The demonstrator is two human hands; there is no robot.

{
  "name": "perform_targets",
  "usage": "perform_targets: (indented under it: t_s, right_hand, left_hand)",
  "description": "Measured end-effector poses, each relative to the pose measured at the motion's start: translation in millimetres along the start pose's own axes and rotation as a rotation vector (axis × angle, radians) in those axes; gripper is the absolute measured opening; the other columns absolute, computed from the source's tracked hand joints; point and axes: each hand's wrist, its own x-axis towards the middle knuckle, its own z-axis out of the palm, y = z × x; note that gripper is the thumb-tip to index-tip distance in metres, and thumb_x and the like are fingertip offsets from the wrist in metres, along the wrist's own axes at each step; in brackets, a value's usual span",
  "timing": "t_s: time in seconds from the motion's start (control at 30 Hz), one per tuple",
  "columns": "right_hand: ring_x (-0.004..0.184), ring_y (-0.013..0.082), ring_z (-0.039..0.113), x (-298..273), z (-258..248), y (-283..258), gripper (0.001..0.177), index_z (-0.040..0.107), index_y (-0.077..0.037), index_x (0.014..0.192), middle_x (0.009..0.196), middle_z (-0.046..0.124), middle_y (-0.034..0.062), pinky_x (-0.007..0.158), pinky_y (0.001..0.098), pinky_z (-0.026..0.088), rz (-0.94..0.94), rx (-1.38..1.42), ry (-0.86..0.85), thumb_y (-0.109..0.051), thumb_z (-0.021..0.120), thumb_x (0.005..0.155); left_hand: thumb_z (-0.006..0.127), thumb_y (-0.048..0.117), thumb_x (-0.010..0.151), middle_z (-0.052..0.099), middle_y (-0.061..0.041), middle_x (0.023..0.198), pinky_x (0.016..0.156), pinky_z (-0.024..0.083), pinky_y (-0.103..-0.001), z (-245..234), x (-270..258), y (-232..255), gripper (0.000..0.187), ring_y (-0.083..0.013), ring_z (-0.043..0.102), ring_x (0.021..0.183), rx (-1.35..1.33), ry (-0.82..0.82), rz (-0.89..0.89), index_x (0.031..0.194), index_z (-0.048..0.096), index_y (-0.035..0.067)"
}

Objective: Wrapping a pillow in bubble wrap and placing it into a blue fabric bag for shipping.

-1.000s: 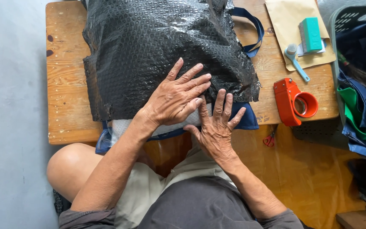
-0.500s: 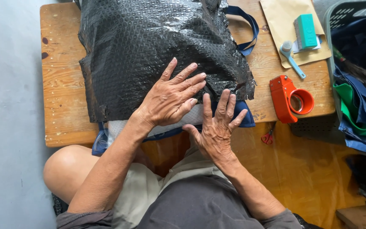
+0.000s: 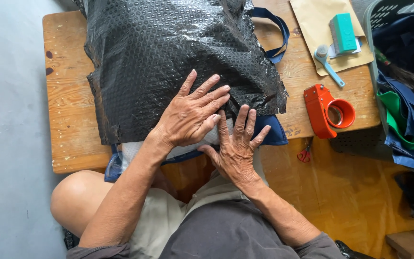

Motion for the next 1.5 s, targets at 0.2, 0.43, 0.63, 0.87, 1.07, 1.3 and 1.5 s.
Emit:
perform_targets:
  t_s: [0.2, 0.43, 0.63, 0.87, 1.07, 1.3, 1.5]
  right_hand:
    - [0.151, 0.0555, 0.017, -19, -21, 35, 0.089, 0.053, -0.014, 0.151, 0.162, 0.025, 0.0359, 0.110, 0.0812, 0.006, -0.120, 0.075, 0.123, -0.077, 0.050, 0.088]
    - [0.123, 0.0456, 0.053, 14, -31, 195, 0.059, 0.054, 0.000, 0.131, 0.132, 0.049, 0.0255, 0.105, 0.0564, 0.039, 0.200, 0.204, 0.316, -0.048, 0.070, 0.100]
    - [0.091, 0.0357, 0.071, -6, 1, 267, 0.067, 0.053, -0.007, 0.119, 0.100, 0.070, 0.0162, 0.094, 0.0496, 0.040, 0.383, -0.221, -0.002, -0.062, 0.080, 0.092]
    - [0.088, 0.0596, 0.066, -19, -69, 199, 0.044, 0.066, 0.005, 0.107, 0.084, 0.067, 0.0373, 0.078, 0.0573, 0.048, 0.559, 0.106, -0.007, -0.036, 0.081, 0.101]
    - [0.072, 0.0207, 0.070, -64, -123, 155, 0.026, 0.061, 0.003, 0.116, 0.093, 0.072, 0.0170, 0.063, 0.0274, 0.058, 0.766, 0.849, -0.028, -0.018, 0.066, 0.101]
    - [0.065, 0.0101, 0.066, -120, -100, 112, 0.045, 0.067, -0.001, 0.118, 0.089, 0.073, 0.0066, 0.059, 0.0212, 0.057, 0.596, 1.349, -0.151, -0.034, 0.074, 0.088]
    - [0.091, 0.0162, 0.066, -131, -76, 87, 0.042, 0.062, 0.005, 0.125, 0.108, 0.074, 0.0119, 0.085, 0.0269, 0.051, 0.541, 1.599, -0.419, -0.012, 0.075, 0.089]
  left_hand:
    - [0.037, 0.041, 0.103, 0.056, -0.003, 0.153, 0.127, 0.008, -0.053, -1, 1, 4, 0.053, -0.0237, 0.036, 0.152, 0.026, 0.013, 0.017, 0.143, 0.062, 0.016]
    - [0.062, 0.059, 0.091, 0.056, -0.004, 0.154, 0.126, 0.008, -0.061, -1, 2, 12, 0.072, -0.0290, 0.035, 0.152, 0.149, 0.023, 0.032, 0.151, 0.055, 0.020]
    - [0.075, 0.055, 0.077, 0.061, -0.004, 0.149, 0.124, 0.001, -0.070, -13, 8, 28, 0.079, -0.0326, 0.031, 0.153, 0.242, -0.024, -0.021, 0.146, 0.061, 0.018]
    - [0.059, 0.044, 0.096, 0.058, -0.010, 0.151, 0.119, -0.005, -0.077, -7, 6, 45, 0.061, -0.0380, 0.030, 0.152, 0.235, -0.034, -0.111, 0.147, 0.057, 0.011]
    - [0.079, 0.072, 0.068, 0.016, -0.017, 0.172, 0.115, -0.016, -0.071, -16, 8, 45, 0.126, -0.0358, 0.004, 0.158, 0.044, -0.163, -0.145, 0.166, 0.029, 0.010]
    - [0.043, 0.054, 0.103, 0.044, -0.027, 0.157, 0.131, 0.027, -0.055, -33, -2, 139, 0.075, -0.0409, 0.041, 0.151, -0.352, 0.292, -0.266, 0.149, 0.042, -0.006]
    - [0.035, 0.054, 0.102, 0.066, -0.022, 0.136, 0.093, 0.056, -0.029, -41, -39, 166, 0.073, -0.0250, 0.070, 0.115, -1.109, 0.220, -0.898, 0.142, 0.049, -0.006]
